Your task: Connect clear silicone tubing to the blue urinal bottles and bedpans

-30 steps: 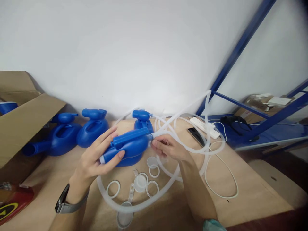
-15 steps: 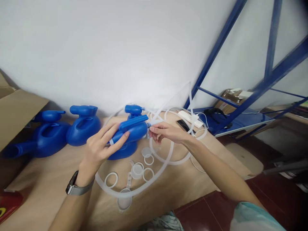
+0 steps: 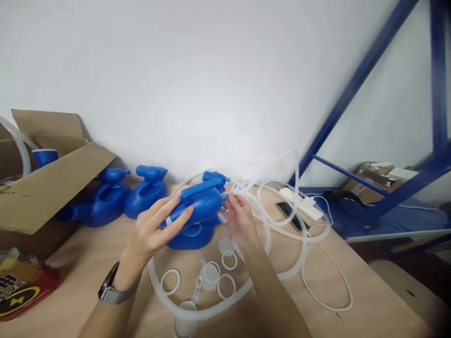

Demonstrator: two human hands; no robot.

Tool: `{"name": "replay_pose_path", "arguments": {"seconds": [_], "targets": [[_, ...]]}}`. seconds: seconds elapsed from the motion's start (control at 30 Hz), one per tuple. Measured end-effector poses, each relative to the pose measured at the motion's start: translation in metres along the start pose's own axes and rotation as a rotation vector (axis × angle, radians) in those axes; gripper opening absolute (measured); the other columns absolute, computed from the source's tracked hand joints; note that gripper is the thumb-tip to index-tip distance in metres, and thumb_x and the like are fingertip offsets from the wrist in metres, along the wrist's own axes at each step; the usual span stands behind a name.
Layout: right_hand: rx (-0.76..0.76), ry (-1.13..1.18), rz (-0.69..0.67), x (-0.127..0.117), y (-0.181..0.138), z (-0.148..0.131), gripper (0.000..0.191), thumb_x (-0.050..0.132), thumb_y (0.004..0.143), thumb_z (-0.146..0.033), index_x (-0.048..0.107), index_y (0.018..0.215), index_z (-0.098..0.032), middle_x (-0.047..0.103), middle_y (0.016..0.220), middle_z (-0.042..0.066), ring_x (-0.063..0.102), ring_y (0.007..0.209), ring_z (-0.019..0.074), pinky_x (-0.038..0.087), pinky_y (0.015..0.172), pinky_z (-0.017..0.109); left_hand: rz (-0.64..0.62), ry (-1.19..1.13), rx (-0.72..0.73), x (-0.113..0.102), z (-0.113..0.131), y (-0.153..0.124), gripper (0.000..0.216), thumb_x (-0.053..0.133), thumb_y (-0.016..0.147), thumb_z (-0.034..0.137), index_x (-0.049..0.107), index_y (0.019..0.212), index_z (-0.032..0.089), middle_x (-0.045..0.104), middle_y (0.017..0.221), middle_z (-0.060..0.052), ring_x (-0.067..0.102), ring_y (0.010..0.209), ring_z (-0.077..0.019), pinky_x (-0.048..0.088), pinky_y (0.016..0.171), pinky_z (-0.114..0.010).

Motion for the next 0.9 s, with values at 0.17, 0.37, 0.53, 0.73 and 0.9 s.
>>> {"name": "replay_pose_path", "arguments": {"seconds": [0.17,0.37,0.53,0.73,0.9], "targets": [[-0.122,0.042,0.110,-0.008,-0.002,-0.005,0.030,0.096,0.069,-0.037,0.077,0.084,-0.019,0.076,0.088,0.002,0.070,0.083,0.0146,0.058,0.077,0.026,-0.065,0.000,0.051,0.002,0.001,0.005,0.044,0.072,0.087,-0.005,0.071,0.125,0.017,0.066,0.126,-0.018,0.072,0.111,-0.0325,0.064,0.079,-0.038],[-0.186,0.113,0.127,-0.004,0.005,-0.007,0.025,0.095,0.069,-0.031,0.078,0.085,-0.020,0.077,0.088,0.001,0.071,0.085,0.0153,0.056,0.080,0.027,-0.063,0.014,0.076,0.006,0.002,0.009,0.045,0.071,0.082,-0.011,0.072,0.117,0.017,0.066,0.125,-0.014,0.073,0.112,-0.0331,0.066,0.080,-0.040],[-0.120,0.134,0.044,0.003,0.014,0.002,0.032,0.095,0.073,-0.042,0.078,0.091,-0.022,0.075,0.090,0.000,0.069,0.084,0.0131,0.056,0.081,0.026,-0.025,0.006,-0.020,0.005,-0.010,-0.003,0.044,0.077,0.082,-0.005,0.073,0.120,0.018,0.066,0.129,-0.014,0.071,0.117,-0.0295,0.065,0.092,-0.038],[0.002,0.052,-0.158,0.015,0.016,0.009,0.048,0.097,0.065,-0.056,0.079,0.095,-0.024,0.076,0.096,0.003,0.070,0.086,0.0158,0.061,0.077,0.028,-0.038,0.026,-0.117,0.005,-0.021,-0.015,0.060,0.082,0.086,0.008,0.065,0.141,0.026,0.068,0.132,-0.012,0.073,0.109,-0.0243,0.064,0.096,-0.036],[0.132,-0.128,-0.293,0.016,0.014,0.010,0.044,0.090,0.072,-0.062,0.077,0.079,-0.020,0.074,0.073,0.002,0.070,0.067,0.0141,0.060,0.063,0.024,-0.014,0.080,-0.141,0.001,-0.026,-0.021,0.075,0.086,0.082,0.008,0.060,0.148,0.034,0.070,0.132,-0.008,0.075,0.106,-0.0235,0.064,0.095,-0.036]]}}
Point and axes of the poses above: each hand's wrist, its own y-axis towards the middle knuckle, its own x-axis out of the palm, z = x × y, the point moved 8 cm from there along y, towards the middle knuckle
